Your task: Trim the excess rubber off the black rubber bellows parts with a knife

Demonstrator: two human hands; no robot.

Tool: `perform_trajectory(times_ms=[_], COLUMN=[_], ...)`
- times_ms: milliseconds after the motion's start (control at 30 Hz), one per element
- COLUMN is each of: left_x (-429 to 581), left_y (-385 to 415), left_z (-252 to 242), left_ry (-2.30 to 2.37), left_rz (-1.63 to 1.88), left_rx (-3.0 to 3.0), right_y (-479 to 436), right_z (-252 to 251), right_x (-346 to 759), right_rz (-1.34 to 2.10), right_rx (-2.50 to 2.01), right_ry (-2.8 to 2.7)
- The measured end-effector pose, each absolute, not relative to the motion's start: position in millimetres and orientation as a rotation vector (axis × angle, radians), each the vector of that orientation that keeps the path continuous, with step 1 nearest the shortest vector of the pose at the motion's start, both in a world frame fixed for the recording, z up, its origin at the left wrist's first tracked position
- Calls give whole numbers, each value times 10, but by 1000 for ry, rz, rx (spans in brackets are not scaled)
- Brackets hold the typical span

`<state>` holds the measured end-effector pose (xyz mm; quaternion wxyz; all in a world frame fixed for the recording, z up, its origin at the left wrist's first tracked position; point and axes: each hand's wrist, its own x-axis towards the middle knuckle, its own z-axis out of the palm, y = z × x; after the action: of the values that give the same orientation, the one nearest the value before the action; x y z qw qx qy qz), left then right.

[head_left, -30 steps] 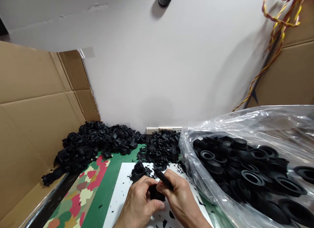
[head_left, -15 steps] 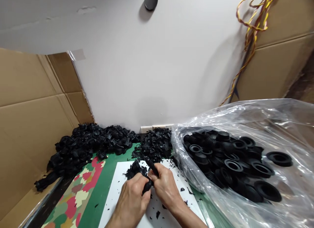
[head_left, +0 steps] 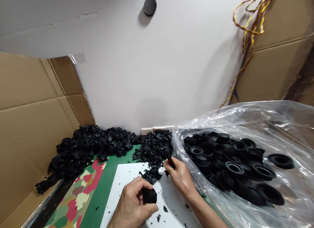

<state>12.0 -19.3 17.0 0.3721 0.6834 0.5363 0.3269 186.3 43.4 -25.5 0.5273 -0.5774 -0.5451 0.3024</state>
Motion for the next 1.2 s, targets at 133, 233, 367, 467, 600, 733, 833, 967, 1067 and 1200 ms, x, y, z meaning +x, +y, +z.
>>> perform_trajectory(times_ms=[133, 233, 367, 467, 600, 733, 833, 967, 1067, 1200], left_x=[69, 65, 79, 84, 90, 88, 71, 38, 12, -19], left_y=[-164, -173, -177, -172, -181, -207, -224, -208, -161, -87], left_z=[35, -3, -3, 3, -8, -36, -47, -56, -30, 109], left_ry=[1353, 1344, 1319, 1306, 1357, 1421, 1318, 1207, 1252, 1263], left_rz=[974, 1028, 1059, 1075, 1090, 1138, 1193, 1281, 1285, 1378], left_rx=[1663, 1614, 1577, 1589, 1650, 1851, 1946, 1823, 1577, 1192], right_y=[302, 199, 89, 36, -25, -35, 83, 289, 309, 181], right_z=[-178, -100, -39, -96, -253, -317, -334, -385, -386, -296], right_x=[1766, 1715, 1654, 1573, 1428, 1329, 1374, 1544, 1590, 1559], right_rz=[710, 735, 814, 784, 608, 503, 433, 396, 438, 542], right_rx=[-1231, -1133, -958, -869, -860, -961, -1142, -1308, -1290, -1185], right_ry=[-1398, -1432, -1534, -1652, -1693, -1624, -1472, -1297, -1299, -1367])
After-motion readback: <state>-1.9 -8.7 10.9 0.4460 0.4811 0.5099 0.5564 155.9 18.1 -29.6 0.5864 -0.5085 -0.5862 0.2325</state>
